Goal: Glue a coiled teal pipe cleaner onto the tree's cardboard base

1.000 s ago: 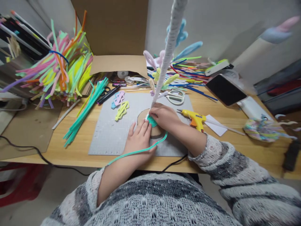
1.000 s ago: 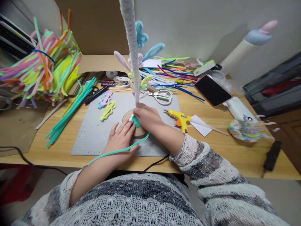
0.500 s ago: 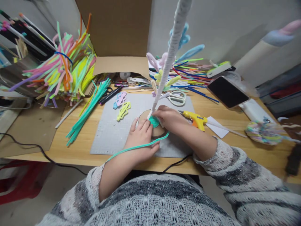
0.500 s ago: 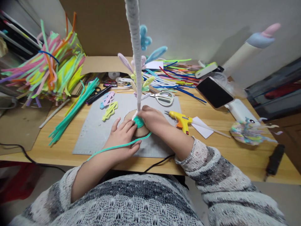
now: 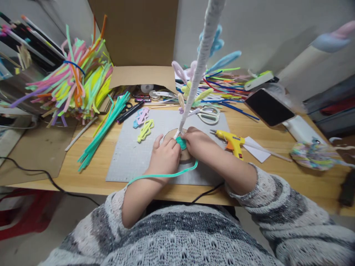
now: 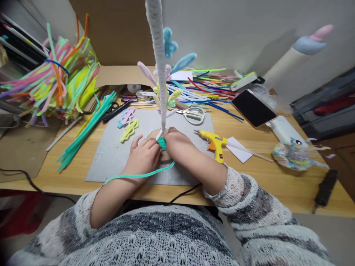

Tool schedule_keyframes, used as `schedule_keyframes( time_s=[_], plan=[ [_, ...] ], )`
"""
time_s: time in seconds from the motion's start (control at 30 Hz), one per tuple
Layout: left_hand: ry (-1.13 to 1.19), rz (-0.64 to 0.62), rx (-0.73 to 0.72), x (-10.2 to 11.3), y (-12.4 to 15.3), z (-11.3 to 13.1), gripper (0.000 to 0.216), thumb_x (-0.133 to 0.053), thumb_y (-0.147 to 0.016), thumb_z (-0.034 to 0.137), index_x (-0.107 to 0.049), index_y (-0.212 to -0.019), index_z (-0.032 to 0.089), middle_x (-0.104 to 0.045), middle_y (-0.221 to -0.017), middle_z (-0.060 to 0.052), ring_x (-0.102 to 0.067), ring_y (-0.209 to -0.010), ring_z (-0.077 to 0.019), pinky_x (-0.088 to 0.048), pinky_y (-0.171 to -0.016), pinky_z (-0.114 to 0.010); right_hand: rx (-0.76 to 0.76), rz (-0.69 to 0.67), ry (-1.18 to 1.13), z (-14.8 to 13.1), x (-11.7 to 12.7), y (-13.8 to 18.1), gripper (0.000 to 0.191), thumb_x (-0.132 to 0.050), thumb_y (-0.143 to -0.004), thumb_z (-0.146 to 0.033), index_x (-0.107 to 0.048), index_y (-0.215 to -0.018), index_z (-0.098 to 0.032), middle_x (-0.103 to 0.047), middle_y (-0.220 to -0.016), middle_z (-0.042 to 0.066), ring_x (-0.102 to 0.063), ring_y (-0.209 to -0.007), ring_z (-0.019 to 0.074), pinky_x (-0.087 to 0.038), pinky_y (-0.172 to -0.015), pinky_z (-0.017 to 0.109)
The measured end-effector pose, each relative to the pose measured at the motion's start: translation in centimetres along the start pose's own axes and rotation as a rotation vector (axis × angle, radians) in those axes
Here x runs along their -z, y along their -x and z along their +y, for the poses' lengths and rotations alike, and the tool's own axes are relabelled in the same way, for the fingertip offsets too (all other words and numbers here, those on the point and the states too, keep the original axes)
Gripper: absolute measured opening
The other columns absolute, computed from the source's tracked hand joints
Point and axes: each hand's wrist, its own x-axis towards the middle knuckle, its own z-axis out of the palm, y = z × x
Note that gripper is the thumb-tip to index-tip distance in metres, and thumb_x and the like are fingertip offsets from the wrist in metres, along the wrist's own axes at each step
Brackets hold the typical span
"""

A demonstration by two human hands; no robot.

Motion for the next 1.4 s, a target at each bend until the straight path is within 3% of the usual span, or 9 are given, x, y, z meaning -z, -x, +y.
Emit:
schedule_keyframes(
  time_s=[0.13,0.33,0.63,0.83,1.03,1.17,1.4],
  plan=[
    [-0.017,0.061,0.061,-0.8,-0.5,0.1,0.024,-0.043,-0.093,0.021,-0.065,-0.084,0.019,-0.067,-0.087,-0.007,-0.059,-0.093,-0.0221,-0.033,-0.101,-0.041,-0.092,-0.028,0.022,-0.4,0.4,0.4,0.023,-0.049,-0.084,-0.012,-0.071,-0.089,-0.017,-0.066,-0.094,0.012,-0.061,-0.079,0.0200,-0.044,-0.073,0.030],
    [-0.051,-0.014,0.157,-1.0,-0.6,0.6,0.034,-0.044,-0.093,0.022,-0.059,-0.123,0.017,-0.063,-0.099,-0.012,-0.053,-0.101,-0.0279,-0.031,-0.099,-0.046,-0.014,0.003,-0.006,0.2,0.7,0.6,0.025,-0.048,-0.084,-0.015,-0.071,-0.089,-0.020,-0.065,-0.096,0.009,-0.060,-0.086,0.0194,-0.043,-0.073,0.028],
    [-0.111,-0.097,0.099,-0.4,-1.3,0.5,0.034,-0.039,-0.095,0.021,-0.062,-0.120,0.016,-0.062,-0.107,-0.014,-0.051,-0.105,-0.0288,-0.032,-0.095,-0.045,-0.013,0.049,-0.154,1.3,0.5,2.5,0.034,-0.045,-0.082,-0.008,-0.071,-0.101,-0.017,-0.064,-0.103,0.009,-0.061,-0.095,0.0192,-0.044,-0.087,0.028],
    [-0.141,-0.054,0.018,-0.6,-1.2,0.5,0.028,-0.042,-0.093,0.016,-0.063,-0.111,0.013,-0.062,-0.115,-0.013,-0.050,-0.110,-0.0269,-0.035,-0.091,-0.042,0.042,0.012,-0.120,1.5,0.5,3.9,0.034,-0.044,-0.084,-0.007,-0.069,-0.105,-0.017,-0.065,-0.103,0.010,-0.060,-0.097,0.0207,-0.044,-0.087,0.032],
    [-0.161,-0.072,0.017,-1.0,-1.1,0.6,0.030,-0.041,-0.095,0.019,-0.061,-0.116,0.012,-0.063,-0.112,-0.013,-0.053,-0.106,-0.0263,-0.039,-0.085,-0.039,0.196,0.161,0.033,2.6,-1.1,4.8,0.032,-0.049,-0.090,-0.017,-0.063,-0.118,-0.019,-0.065,-0.120,0.010,-0.056,-0.110,0.0257,-0.039,-0.089,0.040],
    [-0.165,-0.117,-0.010,-1.0,-1.2,0.6,0.030,-0.042,-0.094,0.019,-0.061,-0.116,0.011,-0.063,-0.113,-0.013,-0.053,-0.106,-0.0263,-0.041,-0.083,-0.038,0.309,0.267,0.098,2.8,-1.9,5.0,0.032,-0.044,-0.095,-0.018,-0.061,-0.122,-0.018,-0.065,-0.124,0.009,-0.056,-0.111,0.0236,-0.035,-0.087,0.040],
    [-0.147,-0.153,0.015,-0.7,-1.3,0.4,0.034,-0.039,-0.096,0.021,-0.056,-0.125,0.013,-0.062,-0.119,-0.011,-0.052,-0.111,-0.0253,-0.040,-0.086,-0.037,0.250,0.305,0.055,2.5,-2.1,5.2,0.038,-0.043,-0.091,-0.009,-0.060,-0.123,-0.018,-0.064,-0.126,0.010,-0.056,-0.113,0.0243,-0.032,-0.089,0.042]
  ],
)
